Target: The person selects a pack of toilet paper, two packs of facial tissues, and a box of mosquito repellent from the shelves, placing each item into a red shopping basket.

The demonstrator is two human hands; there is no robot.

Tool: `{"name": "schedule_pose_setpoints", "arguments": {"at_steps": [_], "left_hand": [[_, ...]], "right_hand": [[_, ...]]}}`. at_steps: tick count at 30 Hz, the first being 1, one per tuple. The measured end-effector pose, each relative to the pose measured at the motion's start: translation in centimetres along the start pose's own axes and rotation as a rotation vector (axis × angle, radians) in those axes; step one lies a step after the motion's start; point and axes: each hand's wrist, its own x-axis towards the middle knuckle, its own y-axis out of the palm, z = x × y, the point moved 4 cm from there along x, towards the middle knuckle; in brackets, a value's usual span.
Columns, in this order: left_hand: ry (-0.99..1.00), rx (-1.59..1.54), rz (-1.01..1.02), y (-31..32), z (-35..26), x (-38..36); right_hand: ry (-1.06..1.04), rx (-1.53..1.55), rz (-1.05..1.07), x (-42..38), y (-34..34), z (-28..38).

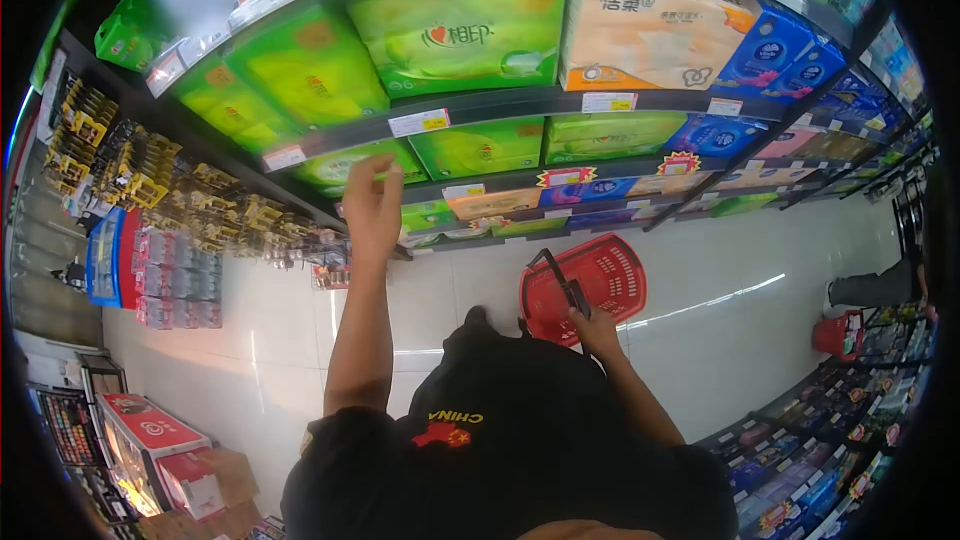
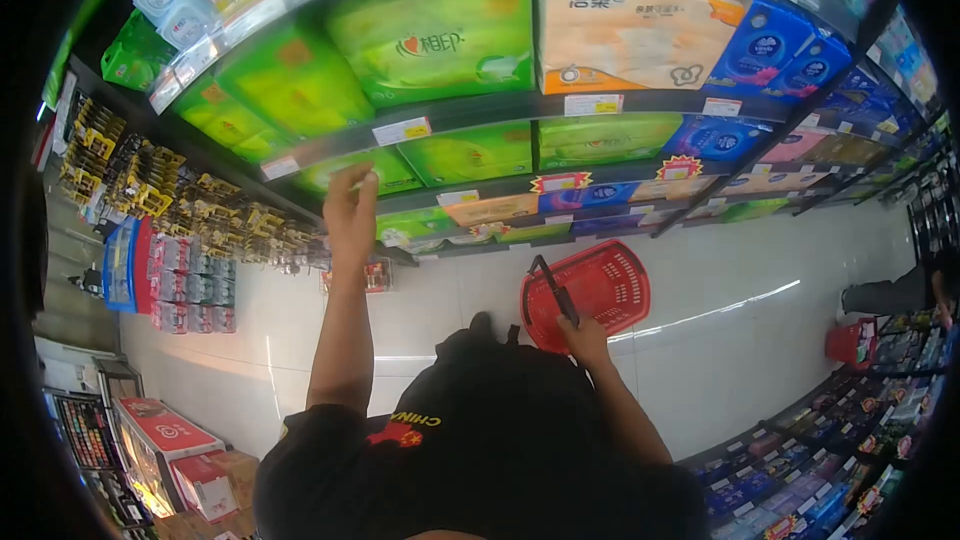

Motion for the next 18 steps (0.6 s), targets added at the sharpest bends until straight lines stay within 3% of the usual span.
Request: {"name": "schedule_pose_setpoints", "arguments": {"at_steps": [4,5,8,9,12,18], "left_hand": [[0.336,0.268,-0.269,-2.8,-3.2,3.9],[0.294,0.269,-0.288,-3.5,-3.4,4.7],[0.455,0.386,-0.38,-5.9,-4.5,7.2],[0.476,0.392,-0.393,-6.6,-4.4,8.2],[0.523,0.415,-0.416,-8.9,-4.0,10.7],[0.651,0.52,-0.4,-11.7,-3.3,14.7]], "right_hand": [[-0.013,0.029,-0.043,-0.8,1.6,1.7],[-0.006,0.03,-0.035,-1.3,1.7,2.5],[-0.013,-0.027,-0.046,0.0,5.1,0.6],[0.026,-0.012,0.068,-0.1,5.4,1.7],[-0.059,-0.016,-0.046,-0.1,7.4,3.2],[-0.023,-0.081,0.041,-0.7,10.4,5.7]]}}
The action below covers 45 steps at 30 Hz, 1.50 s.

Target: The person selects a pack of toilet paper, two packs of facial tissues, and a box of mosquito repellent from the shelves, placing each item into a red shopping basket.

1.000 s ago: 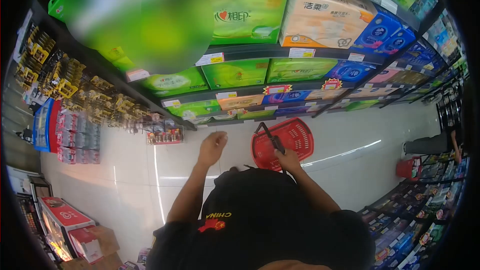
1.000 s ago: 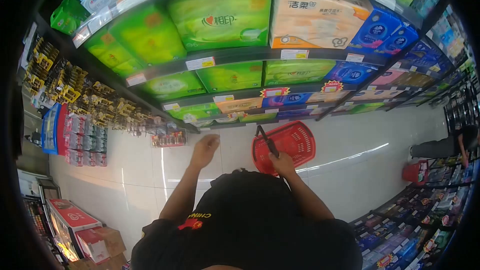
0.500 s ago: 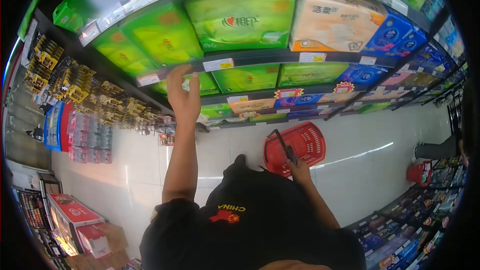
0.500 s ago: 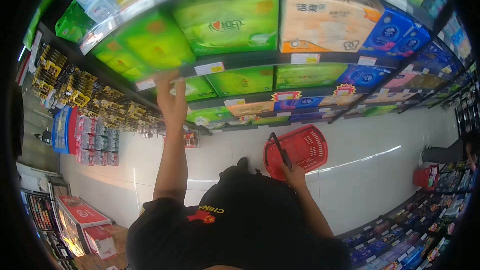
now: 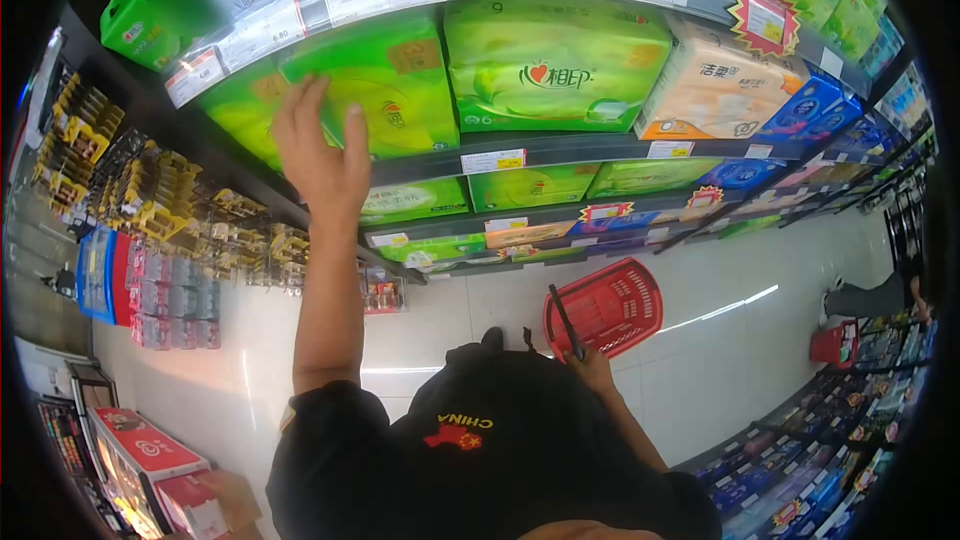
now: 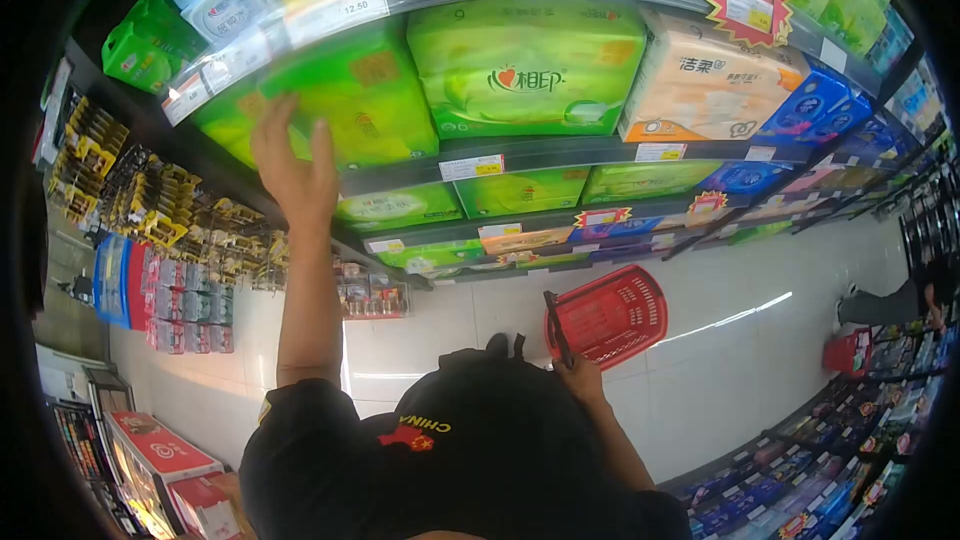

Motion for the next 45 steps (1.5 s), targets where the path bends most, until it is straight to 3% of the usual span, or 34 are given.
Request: {"name": "schedule_pose_setpoints", "arguments": {"at_steps": [5,15,18,27,45], "left_hand": [[0.226,0.075,-0.036,-0.4,0.9,2.2],[0.315,0.263,0.112,0.1,1.9,5.4],[0.264,0.339,0.194,0.5,2.8,5.6],[0.317,0.202,0.063,-0.5,1.8,4.9],[-0.028,-0.307,-0.021,-2.4,1.7,2.1]], "right_hand": [[0.043,0.051,0.02,-0.3,2.7,0.7],[0.107,0.08,0.054,0.0,3.5,2.9],[0.142,0.083,0.087,0.1,2.8,4.1],[0.123,0.037,0.103,1.0,1.7,5.8],[0.131,0.046,0.135,-0.4,2.0,4.0]]}}
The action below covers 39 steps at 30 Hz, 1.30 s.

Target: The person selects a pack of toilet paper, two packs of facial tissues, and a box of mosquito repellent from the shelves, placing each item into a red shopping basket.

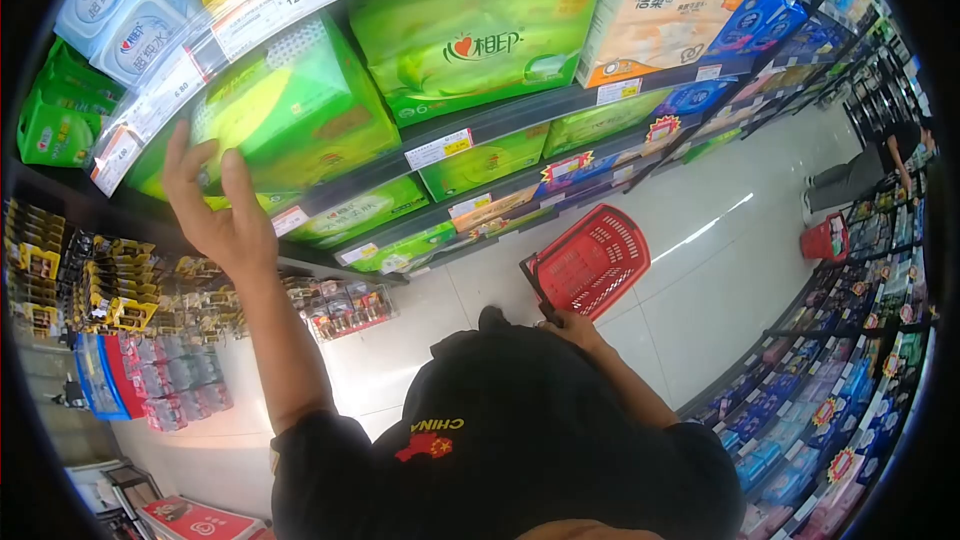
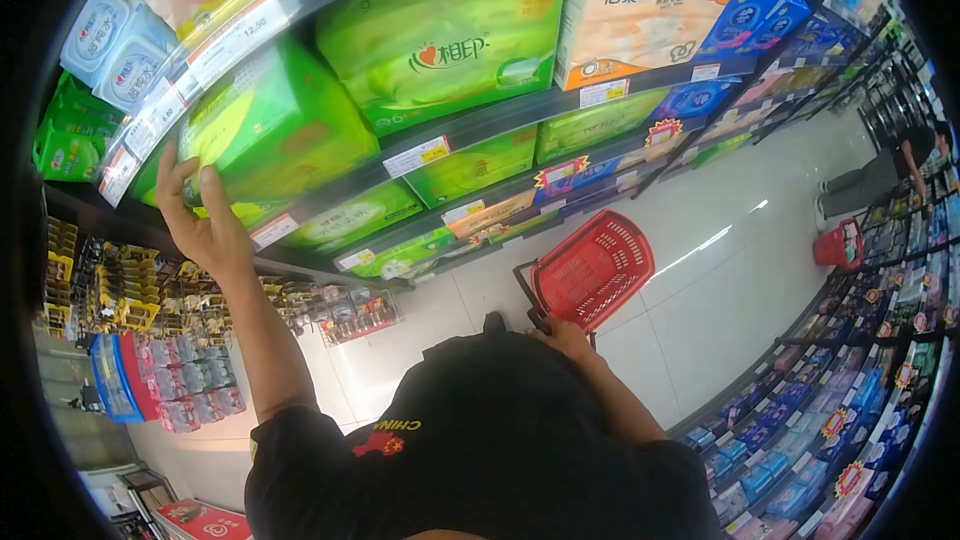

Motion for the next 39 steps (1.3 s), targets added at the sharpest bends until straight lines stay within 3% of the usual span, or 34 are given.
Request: {"name": "schedule_pose_setpoints", "arguments": {"at_steps": [12,18,30,36,39], "left_hand": [[-0.203,-0.112,-0.068,-1.1,1.6,-0.4],[-0.062,0.08,0.025,-1.1,-0.5,0.2],[-0.344,-0.214,-0.032,-0.7,0.7,-0.5],[-0.11,-0.135,-0.059,-0.6,1.3,-0.7],[-0.269,-0.282,-0.134,-0.2,0.6,-0.7]], "right_hand": [[-0.105,0.021,-0.11,-0.2,1.1,-1.0],[-0.038,0.037,-0.088,-1.0,0.4,-0.2],[0.004,0.023,-0.017,-0.9,-0.7,0.0],[0.001,0.011,-0.019,-0.5,-0.8,-0.1],[-0.007,-0.006,-0.028,-0.4,-0.6,-0.3]]}}
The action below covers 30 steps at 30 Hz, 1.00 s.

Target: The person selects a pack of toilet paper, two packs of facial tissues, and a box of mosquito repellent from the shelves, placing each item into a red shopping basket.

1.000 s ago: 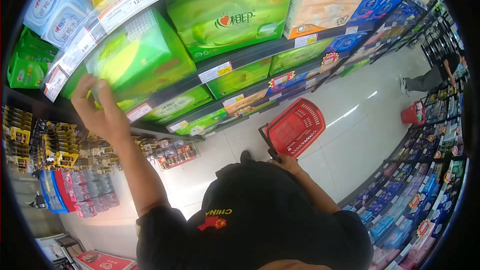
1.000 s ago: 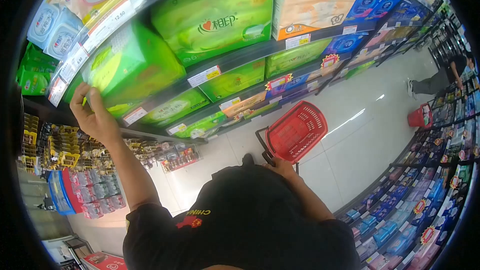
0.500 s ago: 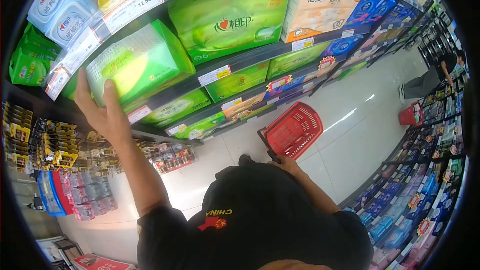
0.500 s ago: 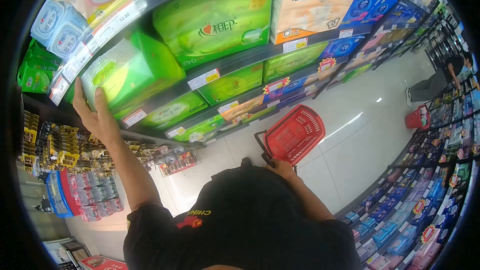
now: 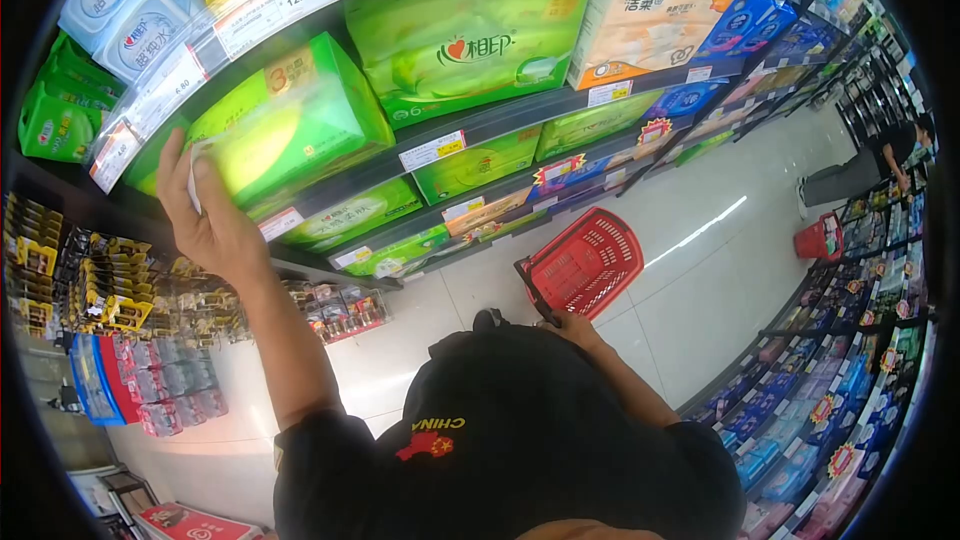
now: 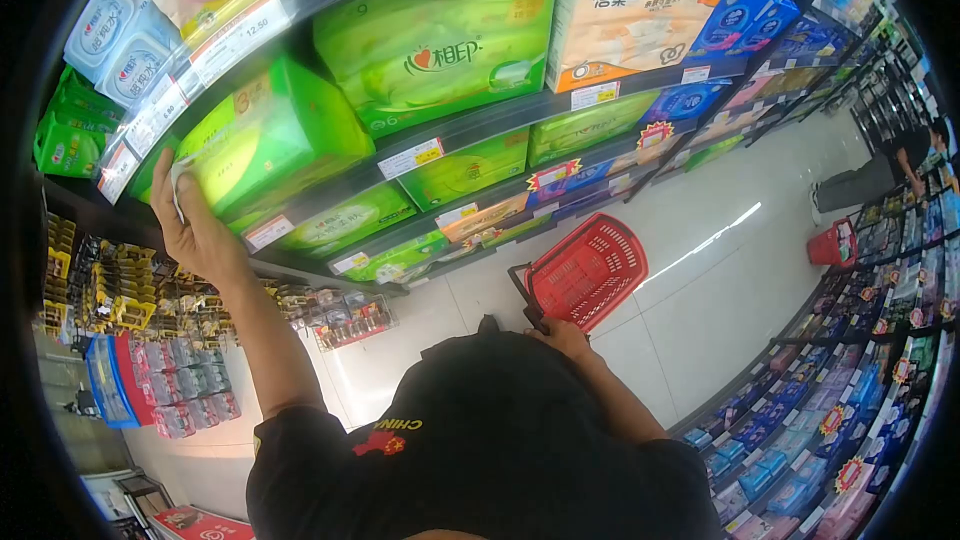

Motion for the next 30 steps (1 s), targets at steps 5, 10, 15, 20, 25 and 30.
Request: {"name": "schedule_pose_setpoints", "arguments": {"at_steps": [5,10,15,20,25,30], "left_hand": [[0.053,0.026,-0.027,0.6,-0.4,0.1],[0.086,0.05,-0.079,0.8,-0.4,0.1],[0.042,0.047,-0.139,0.7,-0.9,0.6],[0.0,-0.102,-0.214,-0.2,-1.0,1.4],[-0.063,-0.105,-0.202,-1.6,-3.0,2.3],[-0.007,-0.124,-0.109,-2.9,-3.1,2.0]], "right_hand": [[-0.008,0.009,-0.004,0.2,0.2,-0.4],[0.002,0.014,0.001,0.2,0.3,-0.5],[0.001,0.022,-0.006,0.1,0.4,-0.7],[0.0,0.028,-0.002,0.3,0.5,-1.1],[0.021,0.039,-0.009,0.2,0.3,-0.7],[0.001,0.042,-0.028,0.5,0.3,-1.1]]}}
